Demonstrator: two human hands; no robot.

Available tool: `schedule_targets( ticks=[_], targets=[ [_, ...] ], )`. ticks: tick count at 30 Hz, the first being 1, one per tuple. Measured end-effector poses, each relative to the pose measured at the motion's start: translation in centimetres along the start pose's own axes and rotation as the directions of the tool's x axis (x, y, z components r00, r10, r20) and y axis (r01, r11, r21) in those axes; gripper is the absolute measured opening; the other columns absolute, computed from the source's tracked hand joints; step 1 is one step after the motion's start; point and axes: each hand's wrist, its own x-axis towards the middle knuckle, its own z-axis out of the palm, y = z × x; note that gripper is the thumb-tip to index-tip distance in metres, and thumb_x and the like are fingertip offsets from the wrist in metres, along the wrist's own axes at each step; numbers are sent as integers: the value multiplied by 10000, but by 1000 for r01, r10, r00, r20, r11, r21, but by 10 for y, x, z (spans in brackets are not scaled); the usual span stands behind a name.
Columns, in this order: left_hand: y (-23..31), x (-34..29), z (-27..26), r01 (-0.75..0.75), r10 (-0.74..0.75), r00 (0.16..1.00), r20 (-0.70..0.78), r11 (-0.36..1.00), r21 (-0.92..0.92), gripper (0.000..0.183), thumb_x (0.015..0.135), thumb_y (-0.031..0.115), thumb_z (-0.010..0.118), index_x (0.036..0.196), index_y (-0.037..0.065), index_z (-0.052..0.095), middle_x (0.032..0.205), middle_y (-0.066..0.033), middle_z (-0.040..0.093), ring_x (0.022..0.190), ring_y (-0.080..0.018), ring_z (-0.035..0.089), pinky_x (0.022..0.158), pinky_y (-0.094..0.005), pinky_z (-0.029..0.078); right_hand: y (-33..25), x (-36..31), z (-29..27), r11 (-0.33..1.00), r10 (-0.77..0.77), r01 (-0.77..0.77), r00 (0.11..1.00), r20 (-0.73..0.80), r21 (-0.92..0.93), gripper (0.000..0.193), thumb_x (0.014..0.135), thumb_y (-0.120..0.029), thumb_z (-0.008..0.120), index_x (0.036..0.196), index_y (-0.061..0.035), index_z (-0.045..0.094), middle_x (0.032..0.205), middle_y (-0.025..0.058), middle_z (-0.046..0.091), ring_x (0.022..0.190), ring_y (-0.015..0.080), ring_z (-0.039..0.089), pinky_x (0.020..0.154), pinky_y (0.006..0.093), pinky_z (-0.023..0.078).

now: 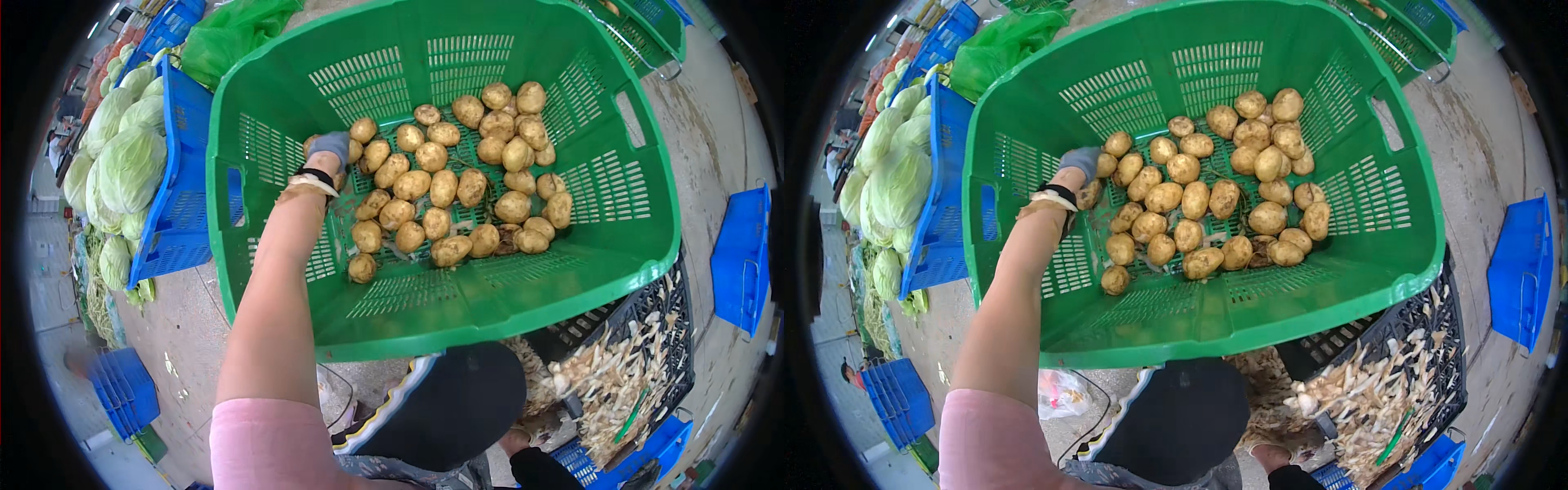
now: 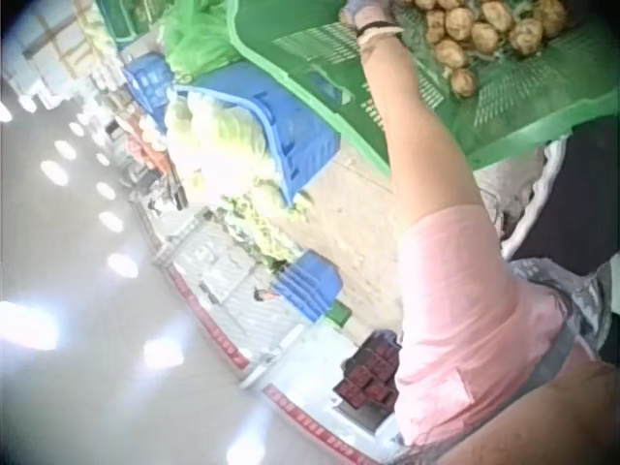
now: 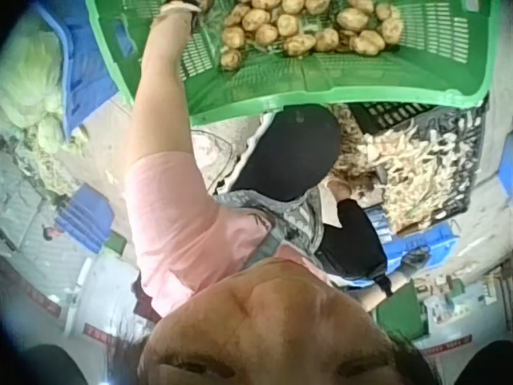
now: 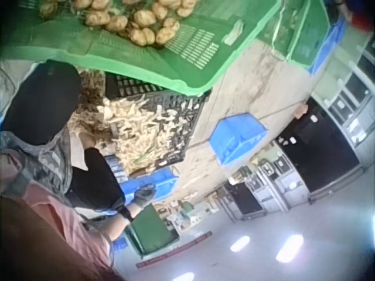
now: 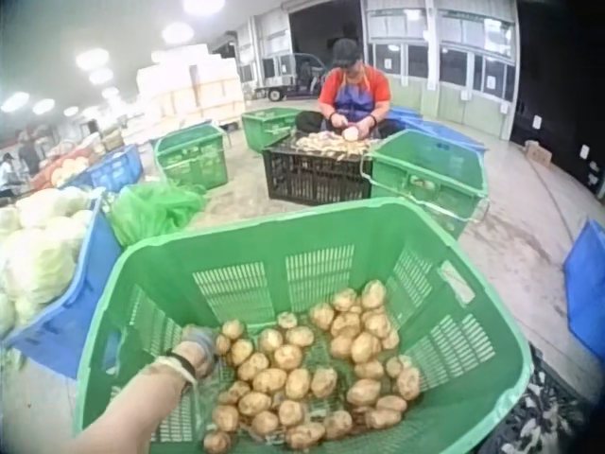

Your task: The person peels a potato with a peeler, scrapes the surface with a metal tool, and places it into a green basket before picking up another potato.

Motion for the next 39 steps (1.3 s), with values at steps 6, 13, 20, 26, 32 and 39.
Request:
schedule_targets(
  ticks=[6,13,20,26,32,39],
  targets=[
    [22,6,19,-334,297,921,-254,936,-115,437,764,214,568,1184,131,479,1115,-161,566,1075,-327,515,905,-379,422,7,-5,55,978,177,-172,984,33,-117,198,895,-302,512,757,-161,524,538,-98,329,421,21,297,385,136,292],
    [22,-17,70,-163,79,614,785,986,28,464,753,336,606,1112,48,548,1101,-156,584,951,-252,573,820,-399,458,17,-8,86,940,304,-283,948,92,-191,217,886,-323,518,722,-181,509,524,-82,352,385,26,278,326,153,245],
    [-2,-55,97,-170,179,592,785,981,-95,465,778,306,582,1168,55,546,1013,-108,616,797,-205,603,694,-354,509,42,-7,93,938,309,-293,949,59,-186,220,878,-347,523,771,-159,560,548,-36,475,385,55,357,323,161,270],
    [-41,-29,63,-18,15,998,62,999,37,470,718,258,634,1120,39,527,1063,-213,582,943,-318,593,807,-381,477,49,-7,90,941,250,-232,967,48,-245,203,883,-330,516,926,-141,579,639,-23,533,392,42,340,322,159,253],
    [-16,-34,85,128,-141,938,-316,990,-60,602,666,345,683,1123,21,461,1145,-260,467,1065,-345,513,879,-390,447,51,-37,125,938,281,-277,960,-12,-209,210,891,-293,511,1016,-138,577,641,-28,506,381,41,299,313,161,233],
    [-64,5,38,-24,-12,888,-459,997,-72,585,666,333,697,1150,121,444,1169,-153,480,1074,-323,500,865,-408,456,61,-32,116,940,284,-279,959,-1,-196,298,890,-257,507,1133,-97,568,760,28,578,438,37,366,353,146,293]
  ],
)
